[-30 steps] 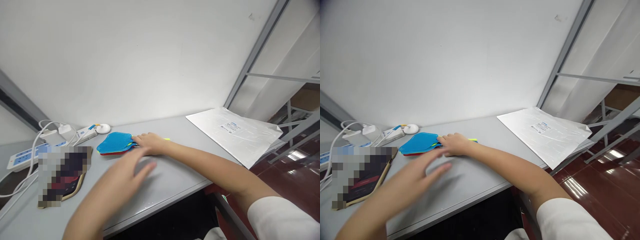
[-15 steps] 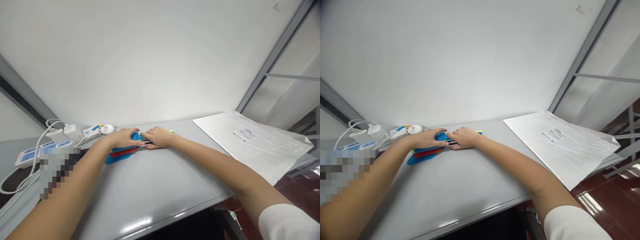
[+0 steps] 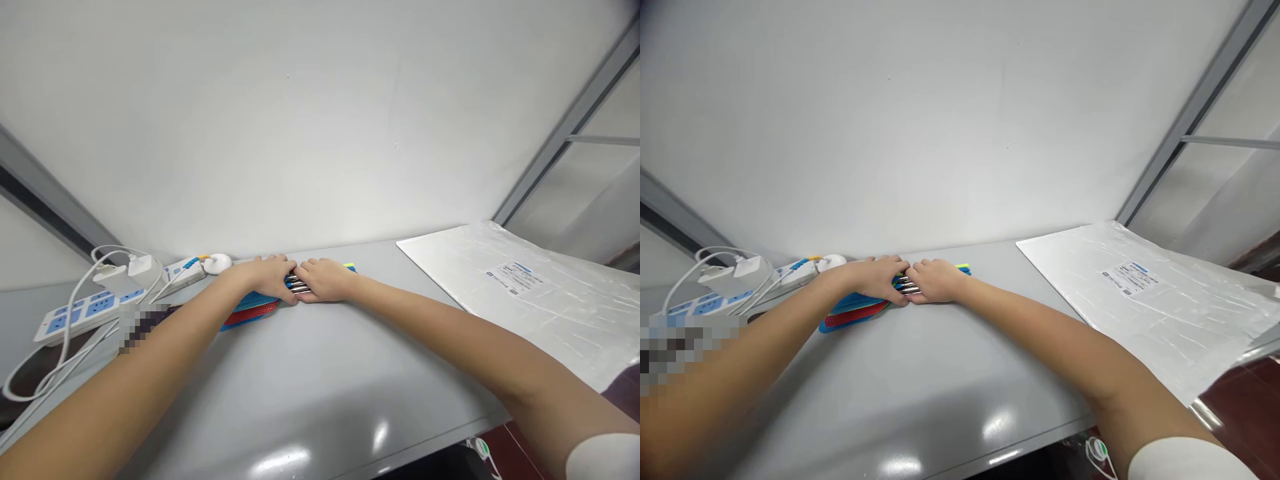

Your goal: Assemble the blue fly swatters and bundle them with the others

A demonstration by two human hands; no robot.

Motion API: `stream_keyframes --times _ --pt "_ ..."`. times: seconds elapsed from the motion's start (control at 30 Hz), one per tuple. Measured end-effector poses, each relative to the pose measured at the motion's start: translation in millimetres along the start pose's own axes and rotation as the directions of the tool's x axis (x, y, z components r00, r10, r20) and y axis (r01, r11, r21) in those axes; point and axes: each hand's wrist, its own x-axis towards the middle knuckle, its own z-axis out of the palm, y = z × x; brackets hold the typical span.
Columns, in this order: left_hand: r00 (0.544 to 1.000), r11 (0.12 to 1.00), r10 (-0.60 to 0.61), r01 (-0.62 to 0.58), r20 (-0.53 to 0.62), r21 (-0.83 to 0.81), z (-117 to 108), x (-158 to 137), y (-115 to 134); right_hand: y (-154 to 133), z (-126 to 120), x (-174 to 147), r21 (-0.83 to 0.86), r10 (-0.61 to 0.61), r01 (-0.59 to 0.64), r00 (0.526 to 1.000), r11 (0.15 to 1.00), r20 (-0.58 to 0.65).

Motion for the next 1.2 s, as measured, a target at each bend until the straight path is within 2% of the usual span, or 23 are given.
stream_keyframes --times 0.23,0.4,0.6,0.73,0.83,1.0,1.2 --pt "0.992 0.999 0.042 -0.045 -0.122 -0.021 20 -8 -7 14 3 8 0.017 -0.077 0.077 0.997 0.997 0.017" --pt "0.976 0.999 0.032 -0.027 -0.214 0.026 29 -15 -9 11 2 13 0.020 -0.036 0.036 0.999 0.999 0.005" --pt "0.922 0.988 -0.009 0.068 -0.388 0.138 44 -23 3 -14 -5 15 -0.039 0.135 -0.136 0.990 0.990 -0.034" --pt "0.859 0.952 0.078 0.086 -0.506 0.293 58 -39 7 -40 -23 11 -0.075 0.189 -0.191 0.981 0.979 -0.038" --pt "0.834 0.939 0.097 0.104 -0.543 0.327 71 -51 7 -63 -37 12 -0.085 0.225 -0.224 0.974 0.971 0.009" --pt "0.788 0.947 -0.023 0.214 -0.616 0.238 86 -60 12 -95 -37 27 -0.083 0.374 -0.366 0.918 0.927 0.130" --pt "0.793 0.965 -0.016 0.171 -0.609 0.198 88 -62 14 -113 -25 49 -0.127 0.558 -0.543 0.800 0.830 0.221"
